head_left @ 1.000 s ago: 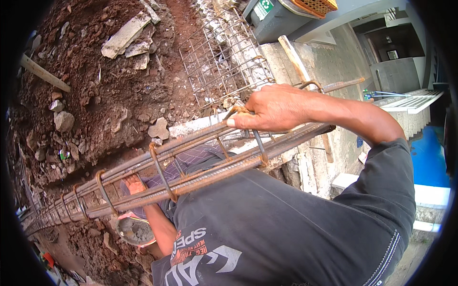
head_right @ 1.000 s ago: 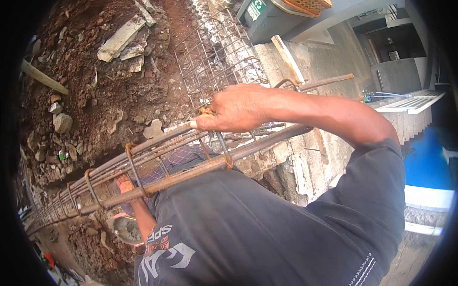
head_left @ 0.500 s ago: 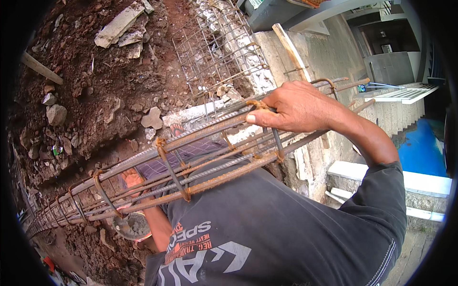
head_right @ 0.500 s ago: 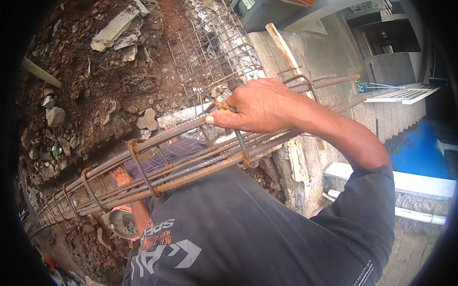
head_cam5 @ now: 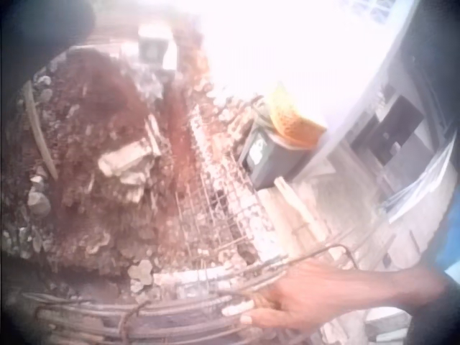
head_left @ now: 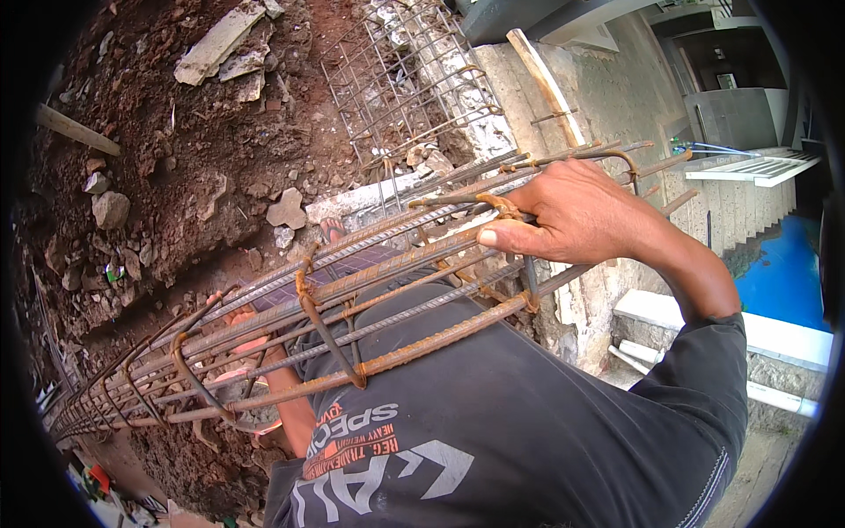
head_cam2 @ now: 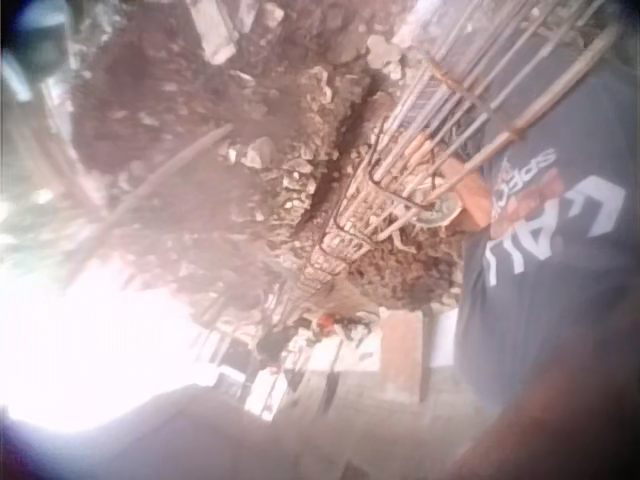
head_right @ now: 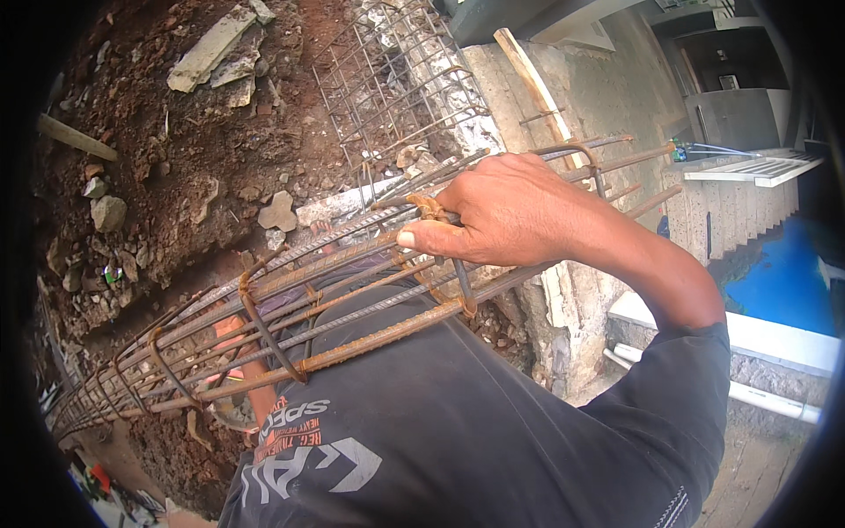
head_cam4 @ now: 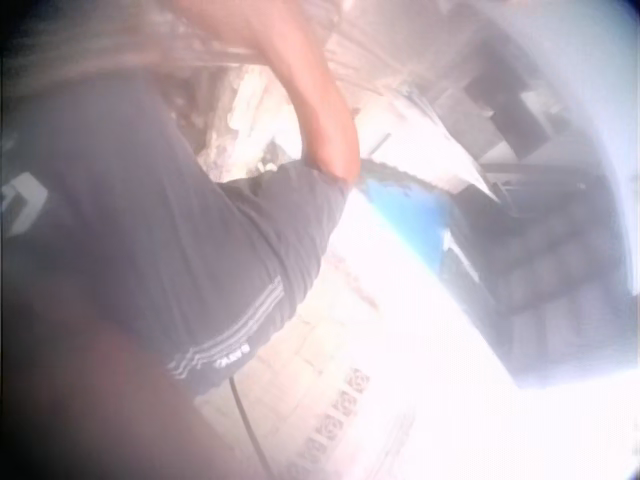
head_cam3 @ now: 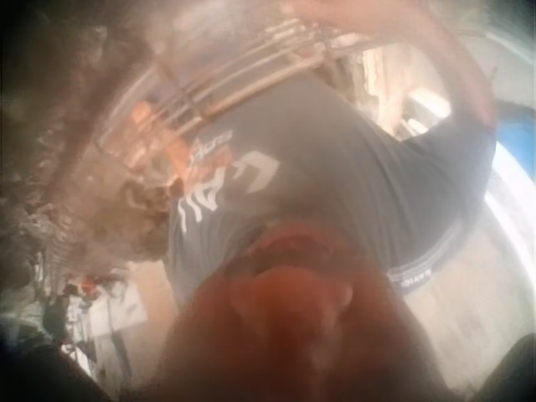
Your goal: The person lifts and positions a long steel rebar cage into a foundation trench. They adjust the cage's placement and later work with another person to lower a second cage into the trench.
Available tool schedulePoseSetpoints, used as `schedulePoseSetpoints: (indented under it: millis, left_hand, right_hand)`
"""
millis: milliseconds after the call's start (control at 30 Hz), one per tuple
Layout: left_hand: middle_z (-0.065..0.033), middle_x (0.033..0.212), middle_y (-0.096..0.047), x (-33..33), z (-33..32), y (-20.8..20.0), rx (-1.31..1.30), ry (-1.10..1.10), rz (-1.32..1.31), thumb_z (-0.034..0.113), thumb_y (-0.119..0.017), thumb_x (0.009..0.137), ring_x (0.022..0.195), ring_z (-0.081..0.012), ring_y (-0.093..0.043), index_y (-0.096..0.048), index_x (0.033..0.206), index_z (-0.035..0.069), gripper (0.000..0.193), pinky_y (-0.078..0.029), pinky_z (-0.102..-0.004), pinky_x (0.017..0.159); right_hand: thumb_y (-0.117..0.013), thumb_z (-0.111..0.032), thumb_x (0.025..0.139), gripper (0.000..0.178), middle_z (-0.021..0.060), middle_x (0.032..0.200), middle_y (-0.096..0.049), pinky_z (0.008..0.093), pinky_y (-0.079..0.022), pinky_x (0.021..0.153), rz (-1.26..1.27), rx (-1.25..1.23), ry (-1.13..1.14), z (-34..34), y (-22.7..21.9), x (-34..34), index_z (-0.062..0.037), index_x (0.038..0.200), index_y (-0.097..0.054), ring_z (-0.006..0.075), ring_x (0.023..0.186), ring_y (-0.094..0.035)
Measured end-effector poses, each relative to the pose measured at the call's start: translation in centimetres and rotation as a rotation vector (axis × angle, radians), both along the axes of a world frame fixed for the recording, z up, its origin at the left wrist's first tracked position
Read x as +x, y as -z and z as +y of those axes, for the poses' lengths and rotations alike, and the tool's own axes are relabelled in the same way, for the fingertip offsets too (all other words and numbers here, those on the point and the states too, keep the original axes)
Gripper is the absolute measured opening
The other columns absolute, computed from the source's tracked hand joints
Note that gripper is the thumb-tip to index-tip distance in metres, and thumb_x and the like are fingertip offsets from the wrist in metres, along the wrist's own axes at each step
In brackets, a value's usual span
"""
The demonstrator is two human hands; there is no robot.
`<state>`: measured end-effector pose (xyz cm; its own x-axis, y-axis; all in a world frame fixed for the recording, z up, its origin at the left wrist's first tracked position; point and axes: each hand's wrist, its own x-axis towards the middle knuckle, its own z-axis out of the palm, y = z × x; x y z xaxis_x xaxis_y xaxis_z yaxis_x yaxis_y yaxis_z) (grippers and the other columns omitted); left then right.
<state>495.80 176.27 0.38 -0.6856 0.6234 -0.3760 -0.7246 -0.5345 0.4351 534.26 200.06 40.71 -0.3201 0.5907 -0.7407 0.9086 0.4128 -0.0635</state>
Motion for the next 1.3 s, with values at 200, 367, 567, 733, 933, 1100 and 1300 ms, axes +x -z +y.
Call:
schedulePoseSetpoints:
  millis: [200, 367, 567, 733, 933, 1100, 1300]
  left_hand:
    - [-0.0195, 0.149, -0.035, -7.4, -2.9, -7.0, -0.034, -0.078, 0.197, 0.038, -0.051, 0.092, 0.139, -0.0307, -0.033, -0.027, 0.144, -0.005, 0.072, -0.025, -0.0448, 0.117]
    - [-0.0193, 0.149, -0.035, -0.1, 0.8, -2.0, 0.150, -0.027, 0.035, 0.038, -0.053, 0.092, 0.138, -0.0303, -0.034, -0.027, 0.144, -0.004, 0.072, -0.026, -0.0443, 0.117]
    - [-0.0190, 0.148, -0.035, 4.6, 2.8, 1.3, 0.343, 0.039, -0.072, 0.038, -0.055, 0.091, 0.138, -0.0297, -0.035, -0.028, 0.144, -0.004, 0.073, -0.027, -0.0436, 0.117]
    - [-0.0188, 0.148, -0.036, 4.9, 3.1, 1.5, 0.435, 0.091, -0.078, 0.038, -0.057, 0.090, 0.137, -0.0293, -0.035, -0.028, 0.143, -0.004, 0.073, -0.027, -0.0430, 0.117]
    - [-0.0183, 0.148, -0.036, 5.0, 2.2, 1.9, 0.458, 0.104, -0.061, 0.037, -0.058, 0.090, 0.137, -0.0287, -0.036, -0.029, 0.143, -0.004, 0.073, -0.028, -0.0426, 0.117]
    - [-0.0177, 0.148, -0.036, 5.1, 1.6, 2.0, 0.401, 0.163, -0.042, 0.037, -0.058, 0.090, 0.137, -0.0281, -0.036, -0.029, 0.143, -0.003, 0.073, -0.028, -0.0427, 0.117]
    - [-0.0170, 0.148, -0.037, 4.4, 1.5, 2.0, 0.382, 0.180, -0.020, 0.037, -0.059, 0.090, 0.137, -0.0274, -0.037, -0.030, 0.143, -0.002, 0.072, -0.028, -0.0428, 0.117]
  right_hand:
    - [-0.038, -0.071, 0.090, 0.079, 0.0131, 0.046, -0.047, 0.0457, -0.042, 0.051, 0.060, 0.124, -0.027, -1.1, -2.1, 1.0, -0.0012, 0.061, -0.061, 0.0314, 0.048, -0.053]
    - [-0.041, -0.070, 0.090, 0.076, 0.0107, 0.044, -0.046, 0.0446, -0.041, 0.050, 0.046, 0.093, -0.011, -0.3, -1.2, 1.1, -0.0028, 0.060, -0.061, 0.0274, 0.046, -0.053]
    - [-0.041, -0.071, 0.089, 0.076, 0.0104, 0.044, -0.046, 0.0449, -0.040, 0.051, 0.065, 0.045, 0.020, 0.7, 0.7, 1.4, -0.0032, 0.063, -0.063, 0.0283, 0.046, -0.053]
    - [-0.040, -0.071, 0.089, 0.076, 0.0137, 0.046, -0.049, 0.0474, -0.041, 0.053, 0.079, 0.020, -0.009, 0.5, 1.3, 1.7, -0.0031, 0.066, -0.064, 0.0337, 0.050, -0.055]
    - [-0.040, -0.071, 0.088, 0.074, 0.0123, 0.045, -0.049, 0.0470, -0.042, 0.053, 0.019, -0.045, -0.026, 0.2, 0.8, 2.2, -0.0047, 0.074, -0.068, 0.0345, 0.050, -0.057]
    - [-0.046, -0.066, 0.088, 0.067, 0.0138, 0.046, -0.051, 0.0472, -0.043, 0.052, 0.069, -0.022, -0.015, 0.1, 0.4, 2.9, -0.0046, 0.075, -0.068, 0.0360, 0.051, -0.059]
    - [-0.046, -0.066, 0.089, 0.068, 0.0147, 0.046, -0.051, 0.0436, -0.039, 0.046, 0.073, 0.015, -0.042, 0.9, 0.5, 3.1, -0.0037, 0.073, -0.067, 0.0345, 0.047, -0.058]
